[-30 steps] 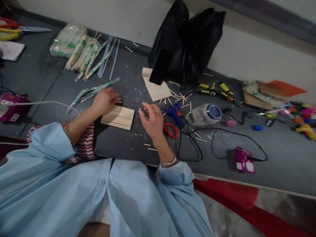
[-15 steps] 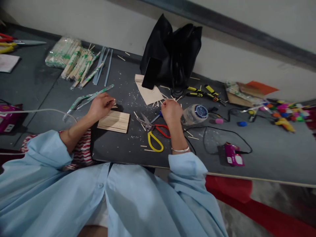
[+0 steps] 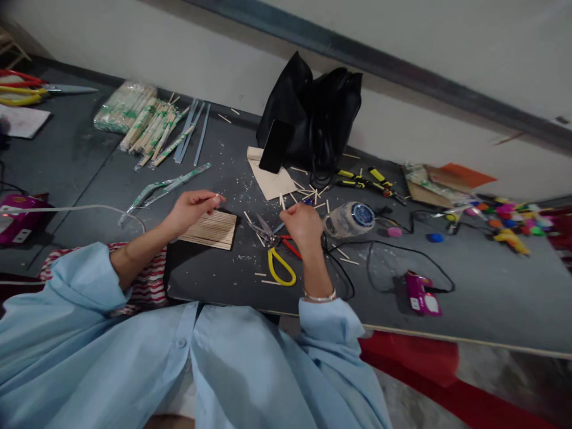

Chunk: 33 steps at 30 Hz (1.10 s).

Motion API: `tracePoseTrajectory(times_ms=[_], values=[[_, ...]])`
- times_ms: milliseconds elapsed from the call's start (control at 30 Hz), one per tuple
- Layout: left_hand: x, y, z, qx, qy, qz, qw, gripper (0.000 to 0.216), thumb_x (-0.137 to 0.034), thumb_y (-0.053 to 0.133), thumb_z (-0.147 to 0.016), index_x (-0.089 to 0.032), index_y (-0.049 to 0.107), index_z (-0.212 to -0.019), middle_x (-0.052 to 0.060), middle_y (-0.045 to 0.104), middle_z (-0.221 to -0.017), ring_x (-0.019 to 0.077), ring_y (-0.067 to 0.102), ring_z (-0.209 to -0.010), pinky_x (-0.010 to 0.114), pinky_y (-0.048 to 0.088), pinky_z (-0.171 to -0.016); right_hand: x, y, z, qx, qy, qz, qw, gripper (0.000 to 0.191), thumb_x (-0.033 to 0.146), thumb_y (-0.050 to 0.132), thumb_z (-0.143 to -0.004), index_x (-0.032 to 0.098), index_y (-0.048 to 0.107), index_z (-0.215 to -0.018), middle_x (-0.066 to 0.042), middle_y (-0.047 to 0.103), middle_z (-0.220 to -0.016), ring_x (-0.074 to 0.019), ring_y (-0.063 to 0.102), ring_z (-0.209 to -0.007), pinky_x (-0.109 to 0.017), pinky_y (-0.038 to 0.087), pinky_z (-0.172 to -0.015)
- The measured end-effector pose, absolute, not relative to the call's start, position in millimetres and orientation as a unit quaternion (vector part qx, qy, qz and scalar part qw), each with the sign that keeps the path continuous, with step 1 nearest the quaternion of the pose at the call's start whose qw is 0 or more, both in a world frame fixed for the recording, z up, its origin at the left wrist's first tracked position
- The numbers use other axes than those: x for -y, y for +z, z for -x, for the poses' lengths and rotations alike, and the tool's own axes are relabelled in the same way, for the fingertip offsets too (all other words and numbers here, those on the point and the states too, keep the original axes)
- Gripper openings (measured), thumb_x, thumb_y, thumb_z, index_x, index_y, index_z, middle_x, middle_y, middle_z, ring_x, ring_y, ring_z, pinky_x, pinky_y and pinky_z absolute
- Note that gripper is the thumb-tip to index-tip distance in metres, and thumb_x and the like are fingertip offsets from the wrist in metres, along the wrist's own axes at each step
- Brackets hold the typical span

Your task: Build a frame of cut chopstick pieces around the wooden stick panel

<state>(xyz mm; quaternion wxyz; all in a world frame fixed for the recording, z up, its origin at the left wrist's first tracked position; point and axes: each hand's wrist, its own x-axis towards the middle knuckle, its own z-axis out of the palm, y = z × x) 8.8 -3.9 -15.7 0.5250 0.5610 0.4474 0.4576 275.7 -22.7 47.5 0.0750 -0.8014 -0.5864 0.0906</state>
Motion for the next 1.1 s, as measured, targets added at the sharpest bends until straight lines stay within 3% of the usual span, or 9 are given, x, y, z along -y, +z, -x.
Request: tracePoseTrajectory(times_ms=[67,133,267,567,800,1100], values=[[12.9,-10.2,-14.0,-0.413,0.434,-0.473,0.647,0.038,-0.050,0.077,-0.075,-0.015,0.079,-0.090,0.005,0.071,-0.079,0.0107,0.053,-0.063,0.027,0.044,-0.065,43.3,50.7,-262.1,0.614,0.173,0.744,0.198,0.019,0.031,0.061,-0.077,0.018,0.073,-0.078,-0.003,0.069,-0.070,-0.0179,0.063,-0.067,-0.028,0.046,-0.067],[22.1,-5.7,-19.3,-0.380,0.417,-0.407,0.718,0.041,-0.051,0.082,-0.070,-0.015,0.080,-0.092,0.008,0.075,-0.088,0.0137,0.061,-0.073,0.028,0.047,-0.071,57.8,49.6,-242.9,0.637,0.257,0.669,0.285,0.021,0.036,0.061,-0.077,0.018,0.071,-0.077,0.000,0.064,-0.066,-0.0142,0.056,-0.062,-0.026,0.043,-0.062],[33.4,-3.1,-28.1,-0.331,0.412,-0.344,0.776,0.040,-0.049,0.086,-0.068,-0.017,0.081,-0.091,0.007,0.076,-0.089,0.0156,0.066,-0.083,0.028,0.048,-0.077,64.5,37.7,-205.6,0.654,0.333,0.584,0.346,0.019,0.037,0.062,-0.076,0.019,0.066,-0.072,0.004,0.057,-0.061,-0.0106,0.047,-0.057,-0.024,0.039,-0.060],[36.5,-4.9,-32.3,-0.280,0.406,-0.263,0.829,0.037,-0.042,0.091,-0.064,-0.014,0.079,-0.084,0.003,0.074,-0.081,0.0120,0.067,-0.078,0.025,0.049,-0.080,61.0,16.2,-195.0,0.665,0.316,0.580,0.349,0.022,0.039,0.061,-0.084,0.020,0.063,-0.072,0.005,0.055,-0.062,-0.0113,0.047,-0.059,-0.025,0.040,-0.062],[35.5,-8.0,-29.0,-0.300,0.410,-0.237,0.828,0.034,-0.038,0.089,-0.066,-0.015,0.078,-0.089,0.002,0.073,-0.082,0.0090,0.063,-0.071,0.023,0.049,-0.073,60.8,6.7,-200.0,0.745,0.146,0.558,0.335,0.018,0.039,0.066,-0.087,0.022,0.061,-0.090,-0.003,0.065,-0.086,-0.0185,0.059,-0.080,-0.031,0.048,-0.075],[38.9,-5.1,-30.7,-0.300,0.391,-0.224,0.841,0.028,-0.033,0.089,-0.068,-0.014,0.078,-0.086,0.003,0.072,-0.080,0.0119,0.065,-0.076,0.028,0.052,-0.081,59.4,4.1,-200.0,0.728,0.154,0.580,0.333,0.019,0.041,0.065,-0.088,0.023,0.059,-0.091,-0.003,0.066,-0.089,-0.0180,0.059,-0.078,-0.031,0.049,-0.074]])
